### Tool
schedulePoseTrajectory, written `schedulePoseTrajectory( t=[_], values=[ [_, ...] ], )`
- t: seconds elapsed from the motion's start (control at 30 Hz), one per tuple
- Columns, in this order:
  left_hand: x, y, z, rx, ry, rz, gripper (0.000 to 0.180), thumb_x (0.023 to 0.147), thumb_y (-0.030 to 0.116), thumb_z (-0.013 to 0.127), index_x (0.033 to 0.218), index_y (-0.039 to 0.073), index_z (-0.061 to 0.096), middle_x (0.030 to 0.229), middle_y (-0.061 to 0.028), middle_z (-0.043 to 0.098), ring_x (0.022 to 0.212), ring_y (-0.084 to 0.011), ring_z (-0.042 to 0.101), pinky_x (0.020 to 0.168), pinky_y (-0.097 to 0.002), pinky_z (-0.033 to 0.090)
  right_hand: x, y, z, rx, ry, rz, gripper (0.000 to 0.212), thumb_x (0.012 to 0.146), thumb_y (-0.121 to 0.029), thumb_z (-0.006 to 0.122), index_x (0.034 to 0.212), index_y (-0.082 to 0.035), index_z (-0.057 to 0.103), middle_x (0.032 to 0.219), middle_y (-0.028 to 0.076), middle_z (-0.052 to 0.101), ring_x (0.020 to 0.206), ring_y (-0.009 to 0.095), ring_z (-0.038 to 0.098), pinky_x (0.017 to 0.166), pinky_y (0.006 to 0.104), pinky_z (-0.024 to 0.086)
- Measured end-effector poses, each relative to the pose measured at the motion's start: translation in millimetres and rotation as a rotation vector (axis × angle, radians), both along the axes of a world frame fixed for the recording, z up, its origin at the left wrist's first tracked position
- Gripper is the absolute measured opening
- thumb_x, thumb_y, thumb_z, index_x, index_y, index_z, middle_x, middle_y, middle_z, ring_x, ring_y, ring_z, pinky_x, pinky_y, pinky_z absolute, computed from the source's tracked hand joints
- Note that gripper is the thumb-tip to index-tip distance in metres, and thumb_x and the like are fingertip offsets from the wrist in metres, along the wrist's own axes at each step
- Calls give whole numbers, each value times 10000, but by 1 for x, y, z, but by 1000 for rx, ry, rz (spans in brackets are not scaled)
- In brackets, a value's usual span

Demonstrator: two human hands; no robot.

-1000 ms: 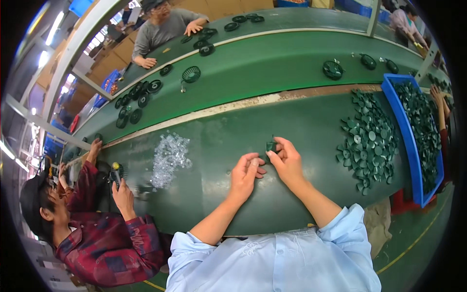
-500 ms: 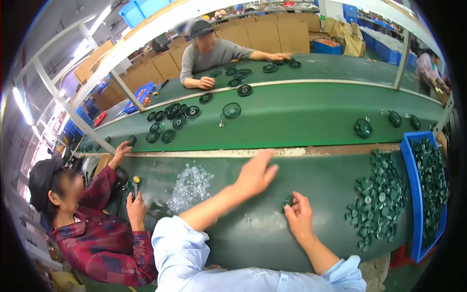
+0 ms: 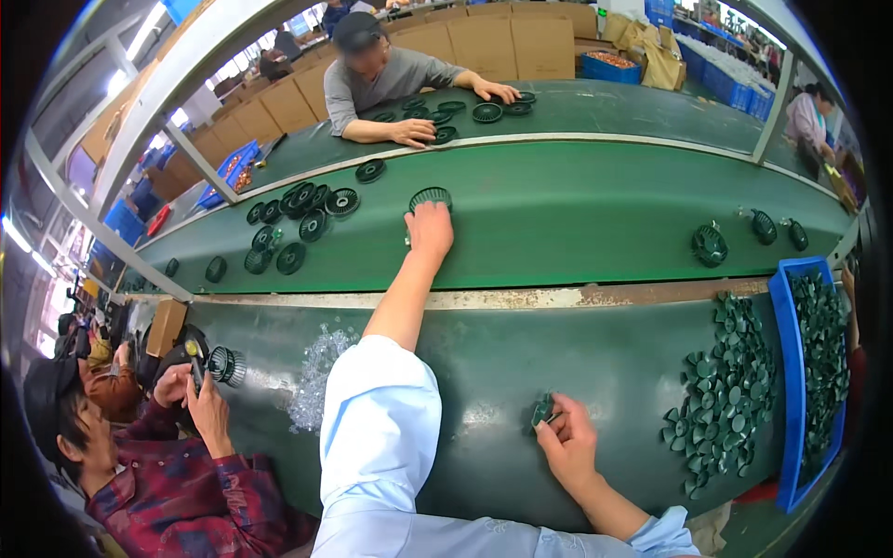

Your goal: The person assembles small fans by taking fan blades and housings, attaching the fan blades into the fan housings by hand, and placing the assembled units onto the conveyor belt.

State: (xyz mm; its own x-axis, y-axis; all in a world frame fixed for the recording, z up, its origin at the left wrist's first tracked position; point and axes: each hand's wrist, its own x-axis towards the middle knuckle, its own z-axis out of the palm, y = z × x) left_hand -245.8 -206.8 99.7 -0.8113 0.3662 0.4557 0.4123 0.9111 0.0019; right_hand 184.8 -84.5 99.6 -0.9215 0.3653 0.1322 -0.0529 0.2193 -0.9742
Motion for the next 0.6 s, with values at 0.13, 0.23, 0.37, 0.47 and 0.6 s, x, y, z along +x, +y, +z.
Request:
schedulePoseTrajectory(
  t=[0.13, 0.23, 0.37, 0.47, 0.6],
  values=[
    [62, 16, 26, -90, 158, -194, 131, 723, 76, 600, 844, 72, 654, 827, -101, 642, 822, -280, 623, 801, -472, 405, 1, -1, -6, -28, 16, 4, 441, 835, 52, 641, 1254, 29, 503, 1015, 62, 530, 669, 68, 548, 578, 208, 460],
    [172, 33, 71, -112, 1, -445, 175, 663, 30, 620, 837, 41, 598, 822, -120, 629, 807, -289, 631, 681, -407, 470, 3, 1, -4, -175, 31, -64, 434, 855, 45, 622, 1267, 37, 487, 1007, 48, 529, 700, 64, 545, 621, 203, 459],
    [309, 0, 100, -63, -181, -683, 391, 747, 52, 610, 1127, -10, 541, 873, -131, 589, 783, -310, 613, 659, -422, 515, -2, -1, 0, -355, 129, -162, 407, 888, 4, 606, 1275, 45, 487, 993, 40, 537, 731, 64, 540, 663, 204, 457],
    [355, -25, 90, 4, -301, -715, 359, 803, 116, 630, 1139, 10, 557, 887, -121, 606, 802, -299, 628, 678, -414, 523, -3, -1, 7, -291, 95, -160, 390, 898, -28, 620, 1262, 48, 506, 977, 44, 565, 731, 67, 544, 657, 208, 460],
    [370, -35, 69, 306, -653, -683, 326, 850, 159, 642, 1151, 54, 578, 889, -93, 625, 831, -283, 634, 725, -405, 522, -2, -3, 6, -307, 125, -163, 395, 900, -31, 630, 1266, 49, 505, 971, 39, 590, 743, 58, 547, 649, 200, 457]
  ],
)
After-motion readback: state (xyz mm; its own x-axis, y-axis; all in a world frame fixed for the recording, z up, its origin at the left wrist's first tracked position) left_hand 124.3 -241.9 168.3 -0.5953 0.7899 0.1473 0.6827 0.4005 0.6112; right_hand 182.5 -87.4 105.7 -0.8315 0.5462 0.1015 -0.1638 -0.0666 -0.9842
